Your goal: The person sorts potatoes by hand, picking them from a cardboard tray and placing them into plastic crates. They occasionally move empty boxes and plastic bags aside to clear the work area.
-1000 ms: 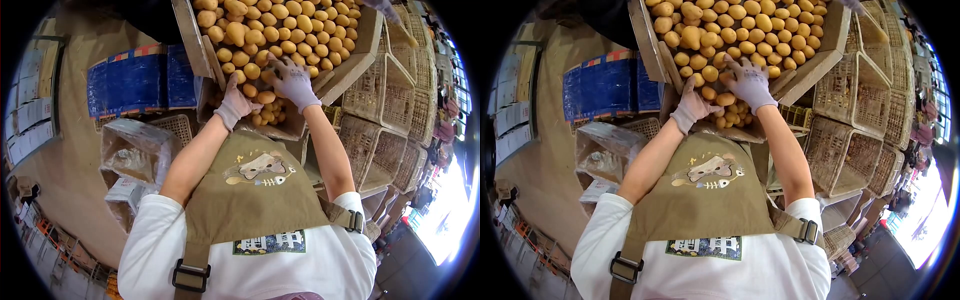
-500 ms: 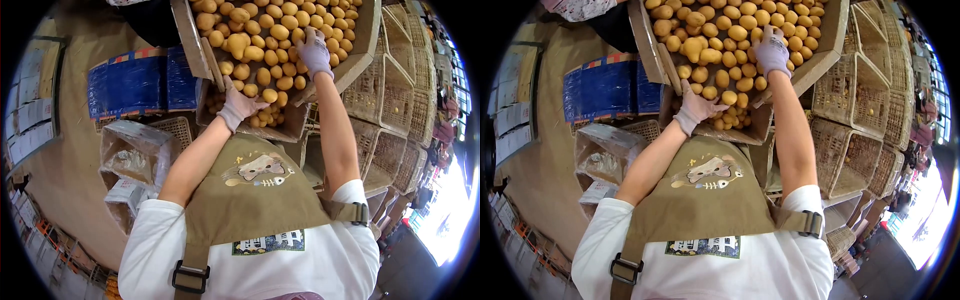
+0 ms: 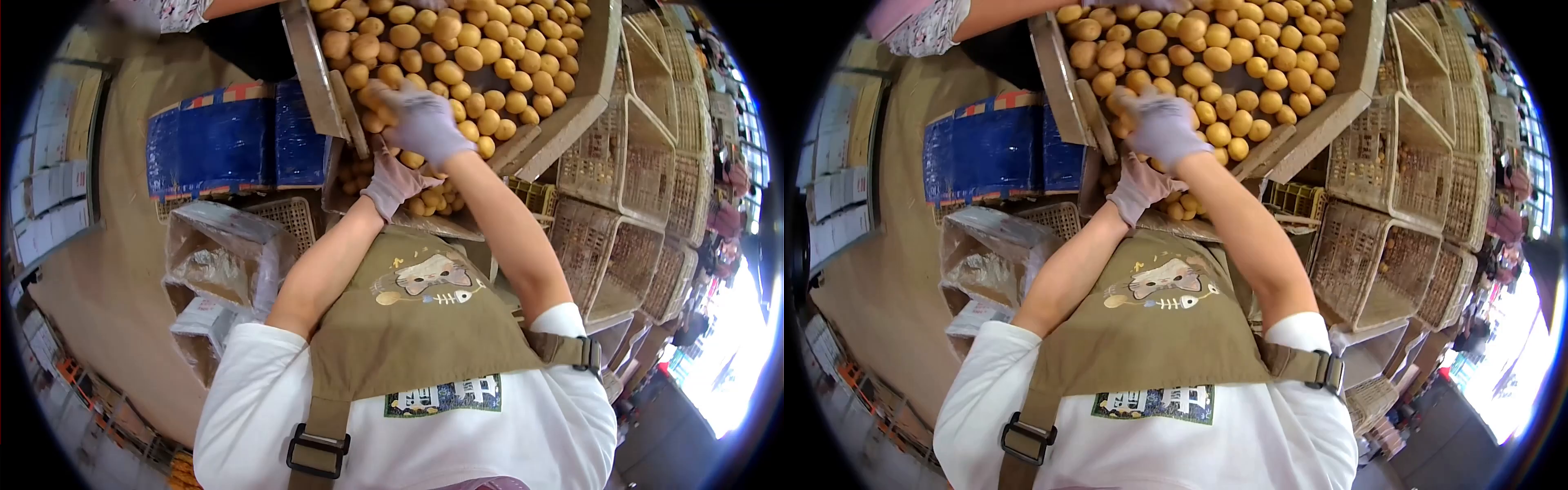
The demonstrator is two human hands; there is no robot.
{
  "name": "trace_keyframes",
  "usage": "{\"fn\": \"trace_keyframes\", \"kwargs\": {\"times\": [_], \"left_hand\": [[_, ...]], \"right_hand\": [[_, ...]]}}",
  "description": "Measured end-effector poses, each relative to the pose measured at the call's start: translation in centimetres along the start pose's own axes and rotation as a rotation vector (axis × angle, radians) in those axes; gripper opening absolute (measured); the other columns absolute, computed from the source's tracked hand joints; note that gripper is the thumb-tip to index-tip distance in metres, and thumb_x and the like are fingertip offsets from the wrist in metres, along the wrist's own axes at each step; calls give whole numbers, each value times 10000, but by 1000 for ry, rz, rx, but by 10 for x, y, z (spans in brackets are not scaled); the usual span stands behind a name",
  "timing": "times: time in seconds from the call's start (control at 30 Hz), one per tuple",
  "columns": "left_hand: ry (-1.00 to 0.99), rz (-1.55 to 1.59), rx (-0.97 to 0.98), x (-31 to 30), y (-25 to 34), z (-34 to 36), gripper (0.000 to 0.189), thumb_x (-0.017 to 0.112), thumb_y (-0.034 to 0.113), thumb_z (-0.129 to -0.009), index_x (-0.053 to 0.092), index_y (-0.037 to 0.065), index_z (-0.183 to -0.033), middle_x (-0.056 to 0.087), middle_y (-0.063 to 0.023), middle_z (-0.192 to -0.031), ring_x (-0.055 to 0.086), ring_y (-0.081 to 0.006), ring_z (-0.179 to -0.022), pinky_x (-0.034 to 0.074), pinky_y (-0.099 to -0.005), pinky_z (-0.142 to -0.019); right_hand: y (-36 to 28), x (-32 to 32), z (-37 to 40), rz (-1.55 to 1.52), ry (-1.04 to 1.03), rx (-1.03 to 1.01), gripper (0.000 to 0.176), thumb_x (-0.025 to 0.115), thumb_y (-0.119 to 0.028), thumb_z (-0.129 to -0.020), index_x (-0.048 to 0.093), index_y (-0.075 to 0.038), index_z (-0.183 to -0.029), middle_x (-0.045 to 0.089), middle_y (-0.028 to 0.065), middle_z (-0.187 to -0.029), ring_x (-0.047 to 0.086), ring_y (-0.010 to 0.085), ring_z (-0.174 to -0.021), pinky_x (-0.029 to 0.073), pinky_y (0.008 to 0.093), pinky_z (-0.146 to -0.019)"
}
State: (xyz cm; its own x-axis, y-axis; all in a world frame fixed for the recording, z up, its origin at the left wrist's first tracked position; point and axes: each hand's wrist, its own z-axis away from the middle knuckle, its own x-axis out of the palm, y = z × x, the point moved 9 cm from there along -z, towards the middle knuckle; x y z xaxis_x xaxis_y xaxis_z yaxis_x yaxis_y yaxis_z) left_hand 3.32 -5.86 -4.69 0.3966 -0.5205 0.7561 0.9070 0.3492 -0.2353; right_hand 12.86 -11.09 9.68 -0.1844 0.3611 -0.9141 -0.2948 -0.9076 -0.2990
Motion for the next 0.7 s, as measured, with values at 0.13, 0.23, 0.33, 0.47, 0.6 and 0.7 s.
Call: {"fn": "trace_keyframes", "kwargs": {"times": [0.13, 0.23, 0.33, 0.47, 0.6, 0.7], "left_hand": [[-501, -686, 363, -23, 22, -31, 610, 473, 549, -966, 445, 183, -1453, 496, -78, -1468, 453, -304, -1369, 374, -482, -1113], [-484, -1280, 621, -9, 34, -11, 610, 466, 562, -964, 450, 197, -1452, 550, -61, -1424, 474, -291, -1354, 396, -526, -1089], [-153, -593, 222, -16, 31, -15, 751, 396, 680, -921, 365, 222, -1516, 435, -80, -1525, 391, -347, -1411, 313, -680, -1100], [-346, -750, 217, 20, 19, -2, 756, 461, 600, -938, 307, 151, -1527, 349, -104, -1583, 330, -402, -1440, 251, -752, -1104], [-310, -399, -19, 7, 15, 2, 748, 504, 536, -923, 320, 107, -1507, 341, -127, -1570, 331, -412, -1427, 299, -746, -1084], [-183, -310, -103, 8, 8, 2, 773, 494, 536, -905, 311, 96, -1514, 311, -134, -1581, 287, -430, -1441, 260, -752, -1100]], "right_hand": [[-17, 30, -23, 150, -107, 65, 351, 626, -186, -900, 599, -203, -1249, 534, 201, -1265, 673, 341, -1045, 549, 445, -821], [-7, 37, -17, 63, -27, 99, 376, 663, -207, -851, 619, -233, -1224, 535, 201, -1224, 669, 360, -1027, 543, 463, -834], [29, 1, 30, -348, 461, 77, 491, 691, -218, -783, 621, -274, -1265, 569, 179, -1222, 654, 393, -971, 550, 444, -815], [97, -72, 172, -287, 868, 195, 568, 782, -170, -758, 633, -222, -1303, 615, 143, -1186, 679, 340, -966, 563, 437, -832], [187, -121, 382, 231, 1095, 562, 544, 800, -154, -776, 636, -142, -1295, 663, 140, -1173, 656, 336, -1036, 542, 423, -895], [232, -127, 564, 451, 1100, 985, 536, 771, -255, -827, 615, -121, -1322, 658, 143, -1202, 614, 351, -1134, 504, 437, -970]]}}
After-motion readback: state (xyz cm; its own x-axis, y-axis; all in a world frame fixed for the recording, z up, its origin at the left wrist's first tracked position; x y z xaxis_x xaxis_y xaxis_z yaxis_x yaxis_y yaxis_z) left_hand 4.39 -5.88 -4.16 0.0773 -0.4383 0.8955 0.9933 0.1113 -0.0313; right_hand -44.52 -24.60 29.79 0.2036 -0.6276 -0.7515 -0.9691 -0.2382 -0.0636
